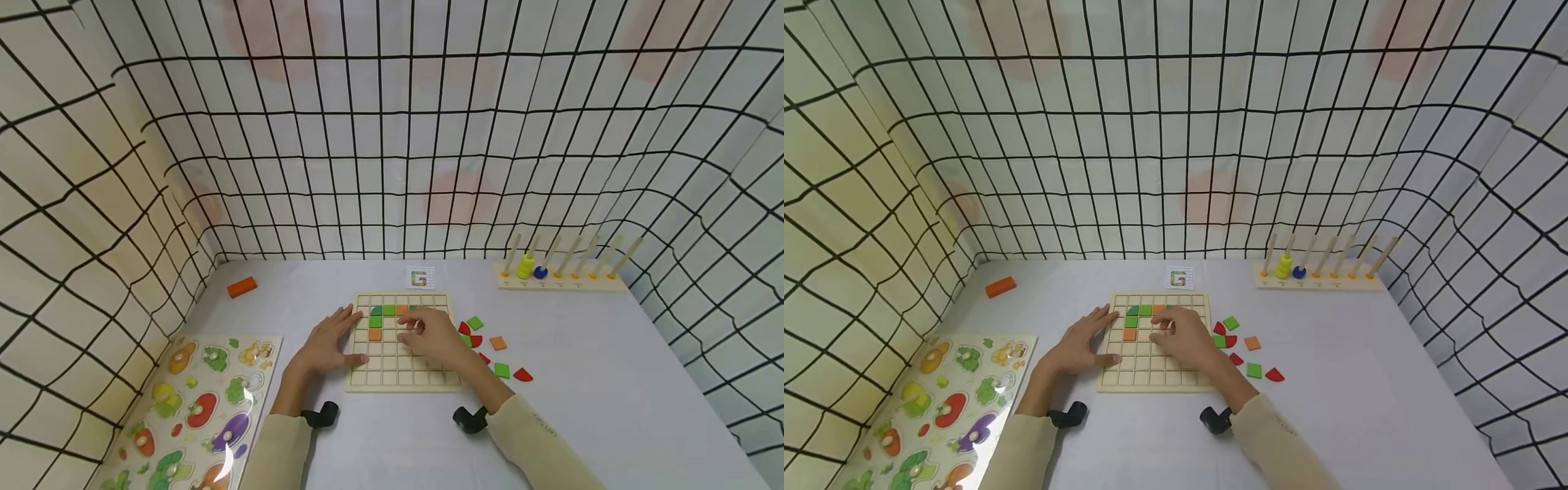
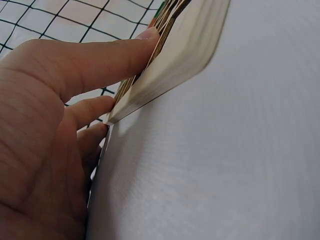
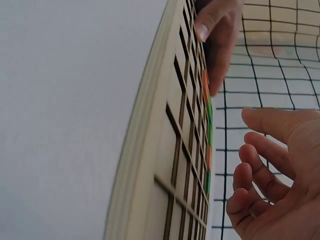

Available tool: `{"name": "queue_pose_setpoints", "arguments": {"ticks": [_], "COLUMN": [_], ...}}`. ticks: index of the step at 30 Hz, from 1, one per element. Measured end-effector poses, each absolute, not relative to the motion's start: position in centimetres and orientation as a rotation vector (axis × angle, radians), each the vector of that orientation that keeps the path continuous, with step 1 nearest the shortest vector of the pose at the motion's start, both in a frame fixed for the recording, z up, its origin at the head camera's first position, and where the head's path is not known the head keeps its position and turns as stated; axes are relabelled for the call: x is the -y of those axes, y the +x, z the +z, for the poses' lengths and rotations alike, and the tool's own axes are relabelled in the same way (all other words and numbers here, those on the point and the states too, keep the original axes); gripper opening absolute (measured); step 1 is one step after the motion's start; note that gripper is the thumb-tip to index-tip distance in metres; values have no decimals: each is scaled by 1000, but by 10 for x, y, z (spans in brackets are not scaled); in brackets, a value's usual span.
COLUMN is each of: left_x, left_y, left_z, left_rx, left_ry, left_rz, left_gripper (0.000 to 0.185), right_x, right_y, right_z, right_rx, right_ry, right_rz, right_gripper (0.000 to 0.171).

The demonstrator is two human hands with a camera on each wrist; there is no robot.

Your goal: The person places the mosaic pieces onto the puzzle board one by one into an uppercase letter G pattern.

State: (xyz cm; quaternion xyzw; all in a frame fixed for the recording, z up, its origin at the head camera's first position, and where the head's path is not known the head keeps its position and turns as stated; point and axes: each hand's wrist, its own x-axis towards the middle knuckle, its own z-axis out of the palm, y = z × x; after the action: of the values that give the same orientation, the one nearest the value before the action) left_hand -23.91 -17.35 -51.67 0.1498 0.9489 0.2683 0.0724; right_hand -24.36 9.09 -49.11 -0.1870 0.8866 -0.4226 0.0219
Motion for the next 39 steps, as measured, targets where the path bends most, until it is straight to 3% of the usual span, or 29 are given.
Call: {"name": "queue_pose_setpoints", "arguments": {"ticks": [22,33,39], "left_x": [174,174,175], "left_y": [-237,-237,-238], "left_z": [-512,-514,-517], "left_rx": [-2833,-2844,-2843], "left_ry": [455,456,461], "left_rz": [842,841,843], "left_gripper": [93,93,94], "right_x": [-216,-236,-239], "right_y": [-250,-265,-268], "right_z": [-502,-507,-506], "right_rx": [-2900,-2851,-2837], "right_ry": [-240,-405,-408], "right_rz": [-1137,-996,-953], "right_gripper": [30,39,34]}}
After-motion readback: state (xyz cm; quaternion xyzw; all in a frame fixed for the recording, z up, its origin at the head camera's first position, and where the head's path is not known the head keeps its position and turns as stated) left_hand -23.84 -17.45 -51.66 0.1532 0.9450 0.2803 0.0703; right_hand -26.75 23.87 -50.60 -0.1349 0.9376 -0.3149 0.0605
